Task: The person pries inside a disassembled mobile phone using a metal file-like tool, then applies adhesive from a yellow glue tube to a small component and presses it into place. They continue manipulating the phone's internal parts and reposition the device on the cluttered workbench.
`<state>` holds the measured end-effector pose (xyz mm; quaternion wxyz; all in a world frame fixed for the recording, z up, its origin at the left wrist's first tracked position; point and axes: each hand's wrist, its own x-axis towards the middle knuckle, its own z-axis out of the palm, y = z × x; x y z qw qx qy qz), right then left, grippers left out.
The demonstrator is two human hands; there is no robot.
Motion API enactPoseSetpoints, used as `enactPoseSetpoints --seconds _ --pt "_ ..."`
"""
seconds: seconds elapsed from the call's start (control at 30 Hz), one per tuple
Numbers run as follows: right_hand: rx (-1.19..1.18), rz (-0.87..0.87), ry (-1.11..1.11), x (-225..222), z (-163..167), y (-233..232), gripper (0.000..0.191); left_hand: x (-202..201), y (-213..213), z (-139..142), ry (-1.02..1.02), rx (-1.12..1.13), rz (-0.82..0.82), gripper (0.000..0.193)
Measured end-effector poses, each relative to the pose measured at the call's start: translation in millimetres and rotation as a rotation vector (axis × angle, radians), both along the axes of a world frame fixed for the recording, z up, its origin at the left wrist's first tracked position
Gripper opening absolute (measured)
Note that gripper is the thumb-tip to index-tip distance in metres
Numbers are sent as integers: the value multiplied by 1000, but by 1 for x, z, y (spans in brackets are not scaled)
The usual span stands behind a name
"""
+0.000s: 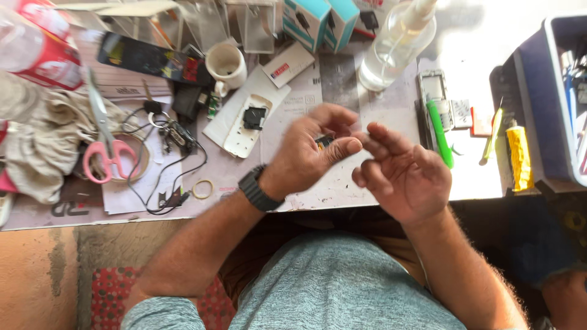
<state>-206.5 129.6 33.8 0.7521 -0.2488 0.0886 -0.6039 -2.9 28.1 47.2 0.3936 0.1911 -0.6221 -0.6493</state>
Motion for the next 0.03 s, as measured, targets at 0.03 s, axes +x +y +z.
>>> enactPoseSetpoints --seconds 0.03 --pt "-28 14 -8 4 0 1 65 -3 5 1 67 104 -69 37"
